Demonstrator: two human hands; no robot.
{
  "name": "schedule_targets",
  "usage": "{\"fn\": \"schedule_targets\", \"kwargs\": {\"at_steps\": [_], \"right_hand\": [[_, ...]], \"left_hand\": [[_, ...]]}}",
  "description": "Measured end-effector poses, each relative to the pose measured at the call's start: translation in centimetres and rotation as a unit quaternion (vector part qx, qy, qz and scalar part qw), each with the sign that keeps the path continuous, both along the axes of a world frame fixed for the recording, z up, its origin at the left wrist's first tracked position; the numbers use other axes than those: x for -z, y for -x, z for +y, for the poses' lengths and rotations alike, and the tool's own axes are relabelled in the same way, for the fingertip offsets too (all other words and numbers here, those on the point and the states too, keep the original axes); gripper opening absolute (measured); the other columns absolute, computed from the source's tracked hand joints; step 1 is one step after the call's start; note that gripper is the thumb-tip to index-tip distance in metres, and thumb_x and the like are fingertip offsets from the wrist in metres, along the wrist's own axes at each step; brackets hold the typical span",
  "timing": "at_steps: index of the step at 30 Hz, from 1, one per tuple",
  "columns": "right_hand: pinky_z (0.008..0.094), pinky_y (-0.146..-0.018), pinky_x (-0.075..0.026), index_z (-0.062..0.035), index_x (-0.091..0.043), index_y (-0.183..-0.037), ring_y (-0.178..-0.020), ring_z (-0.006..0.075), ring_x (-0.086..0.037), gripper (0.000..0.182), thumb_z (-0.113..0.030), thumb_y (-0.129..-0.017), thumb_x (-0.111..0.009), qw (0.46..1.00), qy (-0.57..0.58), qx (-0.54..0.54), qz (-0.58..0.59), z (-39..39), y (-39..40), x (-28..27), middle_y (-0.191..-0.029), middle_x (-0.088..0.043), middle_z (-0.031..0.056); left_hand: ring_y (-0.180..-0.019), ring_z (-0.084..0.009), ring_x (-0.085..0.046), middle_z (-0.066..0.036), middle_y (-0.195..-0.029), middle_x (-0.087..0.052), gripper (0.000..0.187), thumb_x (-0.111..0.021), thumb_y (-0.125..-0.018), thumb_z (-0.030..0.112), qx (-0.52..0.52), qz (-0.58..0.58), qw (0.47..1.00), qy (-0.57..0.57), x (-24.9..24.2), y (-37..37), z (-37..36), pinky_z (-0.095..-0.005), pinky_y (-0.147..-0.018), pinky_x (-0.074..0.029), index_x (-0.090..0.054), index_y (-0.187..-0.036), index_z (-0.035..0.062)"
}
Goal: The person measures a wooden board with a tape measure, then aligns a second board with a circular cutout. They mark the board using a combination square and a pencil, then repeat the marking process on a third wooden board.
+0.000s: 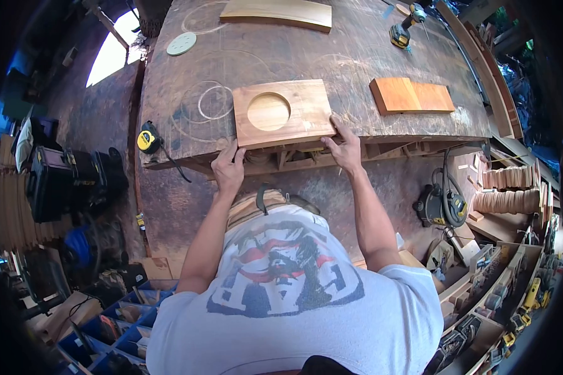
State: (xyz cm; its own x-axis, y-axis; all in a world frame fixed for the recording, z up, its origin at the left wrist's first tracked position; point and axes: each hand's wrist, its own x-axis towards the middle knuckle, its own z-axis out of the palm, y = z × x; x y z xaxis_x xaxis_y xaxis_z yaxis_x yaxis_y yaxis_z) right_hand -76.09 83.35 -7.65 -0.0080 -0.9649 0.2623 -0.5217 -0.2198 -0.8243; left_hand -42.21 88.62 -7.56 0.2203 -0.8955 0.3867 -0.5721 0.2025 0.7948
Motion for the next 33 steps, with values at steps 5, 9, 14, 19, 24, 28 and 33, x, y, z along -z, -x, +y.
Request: {"fn": "schedule_targets", "kwargs": {"at_steps": [5, 9, 14, 19, 24, 28, 33], "right_hand": [[0.0377, -0.106, -0.049, -0.0099, -0.066, -0.137, -0.123, 0.0308, -0.065, 0.062, -0.018, -0.079, -0.086, 1.000, 0.007, -0.016, 0.012, -0.1, 0.2, -0.5, -0.137, -0.067, 0.0156], [0.0373, -0.106, -0.050, -0.0110, -0.067, -0.137, -0.124, 0.0295, -0.065, 0.062, -0.018, -0.078, -0.086, 1.000, 0.002, -0.016, 0.005, -0.1, 0.3, -0.7, -0.138, -0.067, 0.0147], [0.0372, -0.105, -0.050, -0.0112, -0.067, -0.137, -0.121, 0.0287, -0.066, 0.062, -0.018, -0.079, -0.086, 1.000, -0.003, -0.010, -0.002, -0.4, 0.4, 0.1, -0.135, -0.068, 0.0153], [0.0367, -0.104, -0.050, -0.0110, -0.067, -0.137, -0.118, 0.0284, -0.066, 0.061, -0.019, -0.079, -0.086, 1.000, -0.027, -0.007, 0.000, -0.2, 0.4, -0.1, -0.134, -0.069, 0.0153], [0.0365, -0.102, -0.051, -0.0124, -0.067, -0.137, -0.116, 0.0287, -0.067, 0.061, -0.019, -0.079, -0.086, 0.999, -0.030, -0.010, -0.022, -0.3, 0.5, 0.0, -0.131, -0.070, 0.0153], [0.0372, -0.101, -0.051, -0.0140, -0.067, -0.137, -0.114, 0.0292, -0.067, 0.061, -0.019, -0.079, -0.085, 0.999, -0.048, 0.000, -0.027, -0.5, 0.5, 0.7, -0.125, -0.072, 0.0156], [0.0380, -0.101, -0.051, -0.0140, -0.067, -0.137, -0.113, 0.0305, -0.067, 0.060, -0.020, -0.080, -0.085, 0.999, -0.037, -0.005, -0.013, -0.3, 0.4, 0.3, -0.124, -0.072, 0.0168]], "left_hand": [[-0.083, -0.0226, -0.073, -0.020, -0.099, -0.076, 0.031, -0.072, -0.093, 0.007, -0.006, 0.017, 0.999, 0.027, 0.8, 0.2, -0.2, -0.0336, -0.078, -0.055, -0.073, -0.124, 0.0031], [-0.095, -0.0289, -0.074, -0.022, -0.108, -0.075, 0.030, -0.071, -0.093, 0.007, 0.001, 0.044, 0.999, -0.016, 0.1, 0.2, 0.0, -0.0364, -0.085, -0.055, -0.072, -0.122, 0.0000], [-0.106, -0.0334, -0.073, -0.024, -0.115, -0.074, 0.030, -0.072, -0.093, 0.008, -0.004, 0.037, 0.999, -0.016, -0.3, 0.5, 0.0, -0.0378, -0.094, -0.054, -0.071, -0.121, -0.0038], [-0.112, -0.0334, -0.071, -0.023, -0.118, -0.073, 0.030, -0.072, -0.094, 0.009, -0.019, 0.045, 0.999, -0.022, 0.2, 0.7, 0.2, -0.0379, -0.099, -0.053, -0.071, -0.120, -0.0056], [-0.113, -0.0331, -0.071, -0.023, -0.119, -0.073, 0.030, -0.072, -0.094, 0.010, -0.023, 0.060, 0.998, -0.016, 1.1, 0.6, 0.1, -0.0380, -0.100, -0.053, -0.071, -0.120, -0.0056], [-0.094, -0.0220, -0.071, -0.017, -0.108, -0.075, 0.028, -0.070, -0.094, 0.007, -0.032, 0.043, 0.997, 0.056, 1.6, 0.9, -0.3, -0.0330, -0.086, -0.053, -0.072, -0.121, -0.0007], [-0.109, -0.0297, -0.072, -0.022, -0.117, -0.074, 0.029, -0.071, -0.095, 0.010, -0.019, 0.059, 0.998, -0.002, 0.7, 0.7, 0.1, -0.0365, -0.097, -0.053, -0.071, -0.121, -0.0043]]}}
